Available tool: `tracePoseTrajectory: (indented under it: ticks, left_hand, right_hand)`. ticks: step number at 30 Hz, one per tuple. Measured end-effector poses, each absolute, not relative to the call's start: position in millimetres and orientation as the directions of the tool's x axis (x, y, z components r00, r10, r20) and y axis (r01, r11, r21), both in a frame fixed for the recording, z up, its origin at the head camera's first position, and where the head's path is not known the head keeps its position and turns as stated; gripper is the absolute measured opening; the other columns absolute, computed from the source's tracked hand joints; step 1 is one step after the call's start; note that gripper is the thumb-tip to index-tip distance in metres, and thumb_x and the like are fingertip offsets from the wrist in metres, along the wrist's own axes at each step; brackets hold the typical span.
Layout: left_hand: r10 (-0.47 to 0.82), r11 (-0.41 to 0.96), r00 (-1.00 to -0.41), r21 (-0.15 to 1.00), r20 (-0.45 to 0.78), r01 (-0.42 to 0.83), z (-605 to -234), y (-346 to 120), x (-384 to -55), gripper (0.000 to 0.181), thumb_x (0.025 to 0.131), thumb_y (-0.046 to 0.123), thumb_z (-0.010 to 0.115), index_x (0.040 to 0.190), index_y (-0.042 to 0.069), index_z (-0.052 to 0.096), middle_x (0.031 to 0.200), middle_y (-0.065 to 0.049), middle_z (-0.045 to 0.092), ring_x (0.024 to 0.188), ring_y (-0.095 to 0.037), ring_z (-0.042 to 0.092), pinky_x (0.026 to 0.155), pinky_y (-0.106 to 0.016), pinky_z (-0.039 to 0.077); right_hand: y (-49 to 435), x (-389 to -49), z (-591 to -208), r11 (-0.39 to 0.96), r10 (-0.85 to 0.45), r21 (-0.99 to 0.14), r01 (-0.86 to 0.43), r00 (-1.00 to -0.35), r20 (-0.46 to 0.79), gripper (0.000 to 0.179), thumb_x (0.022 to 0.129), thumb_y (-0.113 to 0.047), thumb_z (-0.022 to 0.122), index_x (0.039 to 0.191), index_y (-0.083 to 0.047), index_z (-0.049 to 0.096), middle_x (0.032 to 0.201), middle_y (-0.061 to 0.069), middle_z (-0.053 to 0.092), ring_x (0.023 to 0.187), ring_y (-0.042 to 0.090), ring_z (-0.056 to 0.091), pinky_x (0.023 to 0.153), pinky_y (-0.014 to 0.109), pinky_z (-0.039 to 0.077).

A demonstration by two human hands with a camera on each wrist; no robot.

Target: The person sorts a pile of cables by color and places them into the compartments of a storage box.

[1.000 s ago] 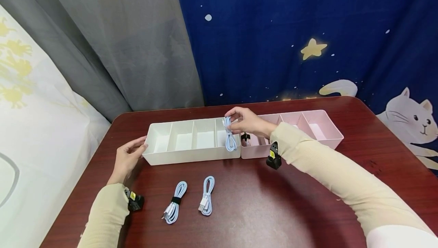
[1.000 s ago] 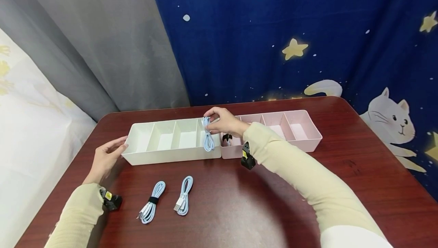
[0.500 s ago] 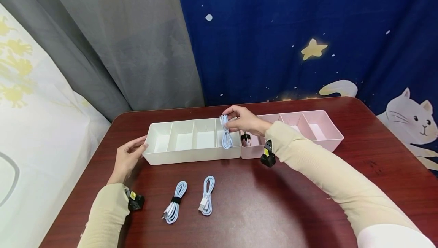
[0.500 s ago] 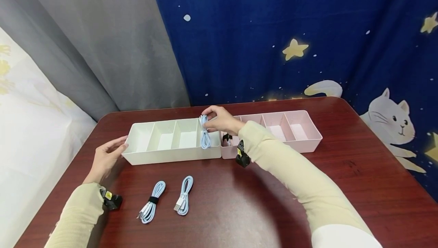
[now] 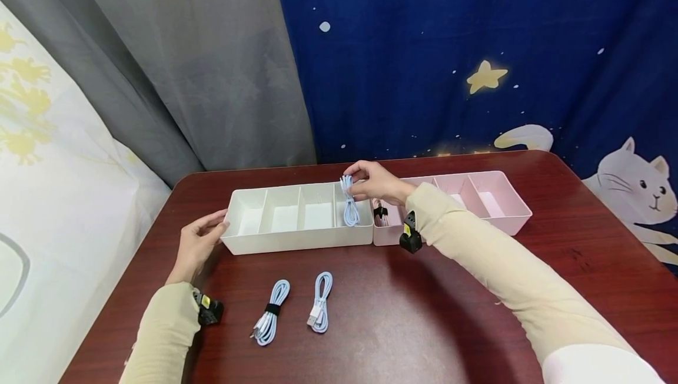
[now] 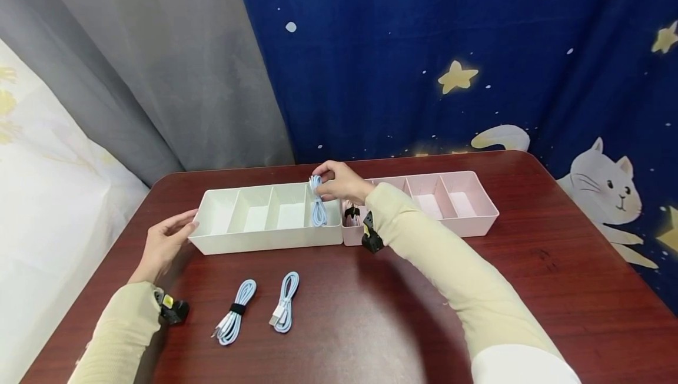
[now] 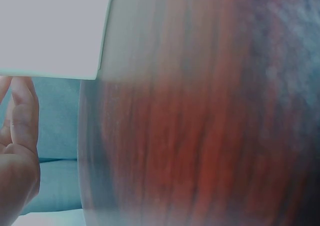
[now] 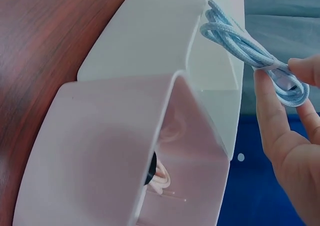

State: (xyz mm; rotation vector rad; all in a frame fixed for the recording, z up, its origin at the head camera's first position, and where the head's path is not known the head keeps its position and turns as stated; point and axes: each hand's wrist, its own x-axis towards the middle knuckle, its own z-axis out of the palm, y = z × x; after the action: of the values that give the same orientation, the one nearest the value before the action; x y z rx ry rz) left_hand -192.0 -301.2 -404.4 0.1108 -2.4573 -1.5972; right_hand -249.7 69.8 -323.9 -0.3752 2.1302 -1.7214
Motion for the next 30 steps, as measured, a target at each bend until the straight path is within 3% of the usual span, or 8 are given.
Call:
tracePoseTrajectory:
  ticks: [12,30]
  left_hand:
    - [-0.166,0.422,-0.976,0.905,0.142,0.060,-405.2,-302.3,-192.8,0.042,0.085,0.021,0.061,0.121,0.002,0.054,0.088,0.021,0.057,0.076,0.000,0.053,0.059,-0.017,0.047]
    - [-0.156,0.443,-0.979,0.895,0.128,0.046,-403.6,-301.9,-190.8,0.043,0.085,0.024,0.060,0.122,0.003,0.054,0.091,0.019,0.056,0.078,0.001,0.054,0.062,-0.017,0.047]
  right_hand:
    - [71.0,-256.5,-321.0,0.275,-0.433,-0.960,0.059,-0.883,-0.178,0.037,0.079,0.010,0.058,0.113,0.005,0.045,0.093,0.014,0.045,0.079,0.019,0.051,0.072,0.033,0.050]
    - [66.0,-263.8,-326.5,0.221,-0.406,-0.965,0.143,-0.886,-0.224,0.038,0.078,0.015,0.055,0.113,0.008,0.043,0.088,0.012,0.041,0.076,0.017,0.050,0.073,0.035,0.050]
